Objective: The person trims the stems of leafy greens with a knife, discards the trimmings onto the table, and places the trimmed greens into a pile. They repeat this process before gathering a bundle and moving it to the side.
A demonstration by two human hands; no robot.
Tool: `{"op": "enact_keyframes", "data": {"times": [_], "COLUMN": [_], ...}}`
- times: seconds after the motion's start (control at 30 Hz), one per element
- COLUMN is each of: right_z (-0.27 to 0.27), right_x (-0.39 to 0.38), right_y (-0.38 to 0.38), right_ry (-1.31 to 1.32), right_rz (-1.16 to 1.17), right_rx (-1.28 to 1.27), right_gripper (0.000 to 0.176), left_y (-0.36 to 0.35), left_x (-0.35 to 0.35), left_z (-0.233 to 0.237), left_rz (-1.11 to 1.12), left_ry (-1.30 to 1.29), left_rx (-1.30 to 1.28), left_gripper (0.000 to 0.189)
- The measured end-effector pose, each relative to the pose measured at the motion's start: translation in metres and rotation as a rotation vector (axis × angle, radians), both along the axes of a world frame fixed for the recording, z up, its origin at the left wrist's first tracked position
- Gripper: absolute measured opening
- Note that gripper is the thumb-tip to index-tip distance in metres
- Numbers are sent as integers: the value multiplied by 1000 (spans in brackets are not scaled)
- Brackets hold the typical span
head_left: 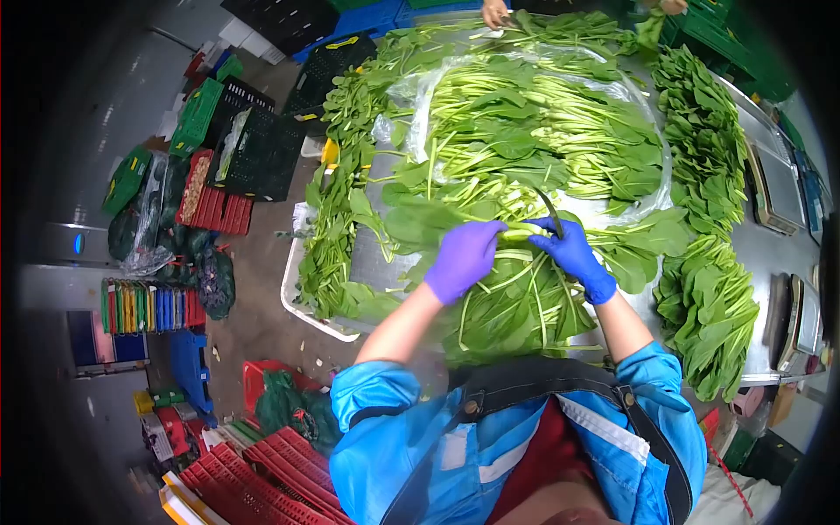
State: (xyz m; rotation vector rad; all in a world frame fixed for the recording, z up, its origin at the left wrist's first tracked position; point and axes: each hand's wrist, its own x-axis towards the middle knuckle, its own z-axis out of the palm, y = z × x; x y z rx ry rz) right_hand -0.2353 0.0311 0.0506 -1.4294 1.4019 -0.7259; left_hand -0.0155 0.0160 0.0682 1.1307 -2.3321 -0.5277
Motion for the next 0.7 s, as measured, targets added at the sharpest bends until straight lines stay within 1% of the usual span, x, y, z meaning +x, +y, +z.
{"op": "enact_keyframes", "data": {"times": [0.03, 0.07, 0.1, 0.13, 0.17, 0.23, 0.27, 0.3, 0.33, 0.37, 0.4, 0.43, 0.47, 0.5, 0.53, 0.57, 0.63, 0.67, 0.7], "right_z": [12, 21, 31, 40, 42, 44, 28, 10, -2, -14, -11, -11, -12, -11, -4, -4, -8, -32, -37], "right_x": [2, 4, 6, 8, 8, 5, 4, 4, 6, 4, 4, 6, 8, 11, 14, 13, 8, -2, -13], "right_y": [6, 14, 20, 26, 28, 29, 28, 30, 33, 36, 43, 44, 47, 48, 48, 48, 45, 41, 39], "right_ry": [-3, -77, -149, -225, -223, -239, -252, -249, -57, 137, 151, 153, 246, 338, 366, 366, 356, 318, 426], "right_rz": [6, 12, 17, 15, 18, 53, 42, 41, -18, -76, -51, -54, -9, 38, 47, 47, 129, 143, 188], "right_rx": [6, 12, 16, 90, 92, 418, 399, 398, -8, -416, -401, -402, -399, -394, -339, -338, -324, -352, -199], "right_gripper": [38, 35, 33, 30, 30, 37, 36, 36, 34, 34, 40, 40, 45, 50, 47, 47, 38, 28, 25], "left_y": [12, 23, 32, 37, 38, 35, 35, 36, 37, 37, 38, 39, 42, 44, 46, 49, 51, 49, 46], "left_x": [1, -1, -5, -7, -10, -14, -12, -11, -11, -11, -12, -13, -13, -15, -16, -15, -9, -2, 6], "left_z": [16, 32, 48, 54, 47, 20, 7, -7, -13, -19, -19, -20, -20, -12, -6, -3, 2, 3, 5], "left_rz": [45, 49, 18, -13, -10, 79, 77, 83, 86, 84, 120, 155, 151, 127, 104, 104, 111, 115, 90], "left_ry": [64, 63, 64, 65, 66, 256, 257, 353, 440, 442, 476, 508, 505, 440, 378, 378, 516, 512, 536], "left_rx": [79, 85, -23, -133, -132, -136, -139, 312, 766, 763, 815, 868, 872, 826, 778, 779, 703, 703, 610], "left_gripper": [24, 24, 28, 32, 32, 39, 39, 39, 40, 40, 40, 39, 39, 37, 34, 34, 34, 34, 32]}}
